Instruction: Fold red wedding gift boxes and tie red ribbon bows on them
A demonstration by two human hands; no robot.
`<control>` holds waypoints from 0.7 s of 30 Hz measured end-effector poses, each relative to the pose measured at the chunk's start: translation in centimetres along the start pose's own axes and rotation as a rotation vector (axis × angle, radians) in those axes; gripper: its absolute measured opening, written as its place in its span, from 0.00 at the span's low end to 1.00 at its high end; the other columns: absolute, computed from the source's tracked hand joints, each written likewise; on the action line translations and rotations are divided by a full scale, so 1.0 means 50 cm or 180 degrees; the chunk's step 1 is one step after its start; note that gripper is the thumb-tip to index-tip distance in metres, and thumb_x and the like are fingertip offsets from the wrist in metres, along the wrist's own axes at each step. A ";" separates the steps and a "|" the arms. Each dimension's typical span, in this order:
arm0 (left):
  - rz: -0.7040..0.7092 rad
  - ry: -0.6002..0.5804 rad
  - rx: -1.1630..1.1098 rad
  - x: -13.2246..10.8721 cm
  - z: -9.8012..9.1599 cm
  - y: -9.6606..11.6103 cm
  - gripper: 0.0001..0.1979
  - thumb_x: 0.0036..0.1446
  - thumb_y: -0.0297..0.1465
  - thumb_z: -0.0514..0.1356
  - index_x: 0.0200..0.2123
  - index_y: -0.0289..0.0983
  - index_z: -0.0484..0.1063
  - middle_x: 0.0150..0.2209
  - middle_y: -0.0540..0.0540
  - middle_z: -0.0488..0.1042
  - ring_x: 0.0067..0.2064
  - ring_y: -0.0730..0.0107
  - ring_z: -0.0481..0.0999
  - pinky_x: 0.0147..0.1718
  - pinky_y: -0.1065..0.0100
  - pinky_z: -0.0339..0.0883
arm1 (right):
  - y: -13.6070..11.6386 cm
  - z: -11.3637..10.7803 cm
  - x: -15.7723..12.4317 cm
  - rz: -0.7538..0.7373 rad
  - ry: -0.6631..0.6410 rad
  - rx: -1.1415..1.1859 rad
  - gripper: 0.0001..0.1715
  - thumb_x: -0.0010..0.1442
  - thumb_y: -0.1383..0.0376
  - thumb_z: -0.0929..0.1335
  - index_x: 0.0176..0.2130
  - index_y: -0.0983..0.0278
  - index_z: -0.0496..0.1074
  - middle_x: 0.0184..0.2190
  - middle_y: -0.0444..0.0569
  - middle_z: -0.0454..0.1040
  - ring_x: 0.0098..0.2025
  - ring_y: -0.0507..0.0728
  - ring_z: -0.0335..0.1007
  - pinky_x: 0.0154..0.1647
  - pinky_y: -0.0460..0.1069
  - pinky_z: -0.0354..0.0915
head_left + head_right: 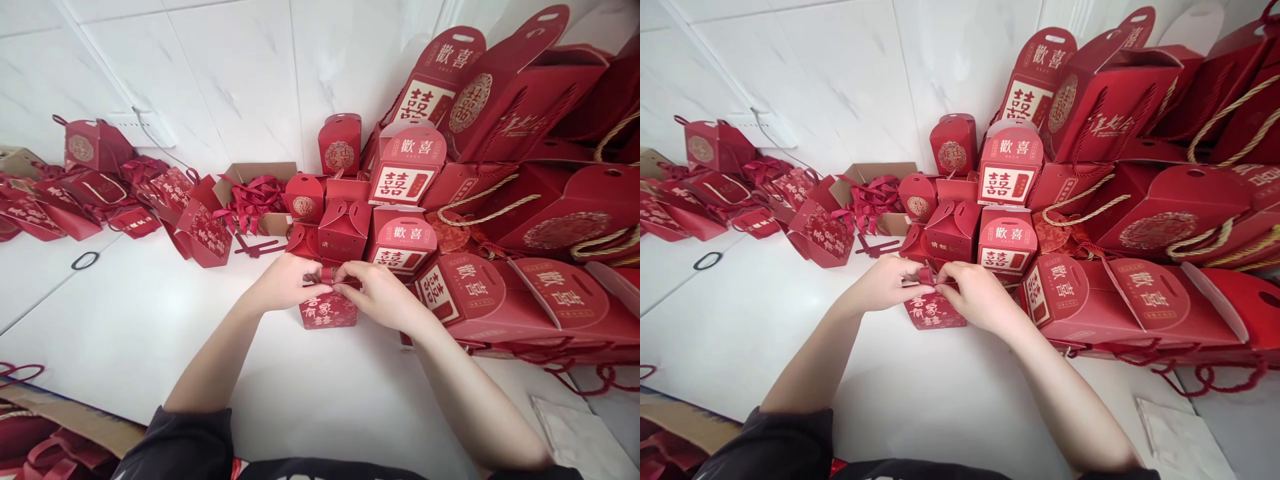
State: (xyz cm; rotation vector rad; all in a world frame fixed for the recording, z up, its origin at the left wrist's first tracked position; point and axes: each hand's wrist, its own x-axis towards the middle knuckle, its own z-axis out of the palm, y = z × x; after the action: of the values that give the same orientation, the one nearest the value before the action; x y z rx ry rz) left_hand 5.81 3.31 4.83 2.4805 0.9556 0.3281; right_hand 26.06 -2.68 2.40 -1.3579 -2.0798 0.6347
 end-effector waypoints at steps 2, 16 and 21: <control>0.0192 -0.0002 0.0107 0.002 0.005 0.000 0.14 0.57 0.36 0.60 0.23 0.35 0.69 0.20 0.53 0.64 0.23 0.75 0.57 0.25 0.70 0.51 | -0.003 0.003 0.000 -0.0105 -0.0001 -0.0123 0.05 0.63 0.69 0.65 0.35 0.62 0.70 0.34 0.47 0.76 0.35 0.56 0.72 0.37 0.50 0.62; -0.0469 -0.0240 -0.0488 -0.011 -0.043 -0.043 0.15 0.54 0.42 0.63 0.27 0.36 0.76 0.25 0.50 0.74 0.27 0.72 0.68 0.27 0.70 0.59 | -0.010 -0.010 -0.010 -0.0075 0.0622 0.0004 0.14 0.63 0.66 0.66 0.50 0.60 0.67 0.48 0.51 0.73 0.44 0.59 0.73 0.46 0.54 0.67; -0.0948 0.0843 -0.1549 -0.037 -0.096 -0.101 0.13 0.53 0.40 0.66 0.29 0.36 0.77 0.28 0.49 0.76 0.30 0.73 0.72 0.30 0.71 0.64 | -0.022 -0.021 -0.017 -0.0282 0.1150 0.0213 0.12 0.64 0.65 0.66 0.49 0.60 0.67 0.46 0.51 0.72 0.46 0.58 0.72 0.45 0.53 0.69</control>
State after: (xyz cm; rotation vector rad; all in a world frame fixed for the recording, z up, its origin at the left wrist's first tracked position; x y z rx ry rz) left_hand -0.24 6.94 6.37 1.8561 1.1694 0.7069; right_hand 26.34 -3.79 3.71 -1.2322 -1.8003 0.3844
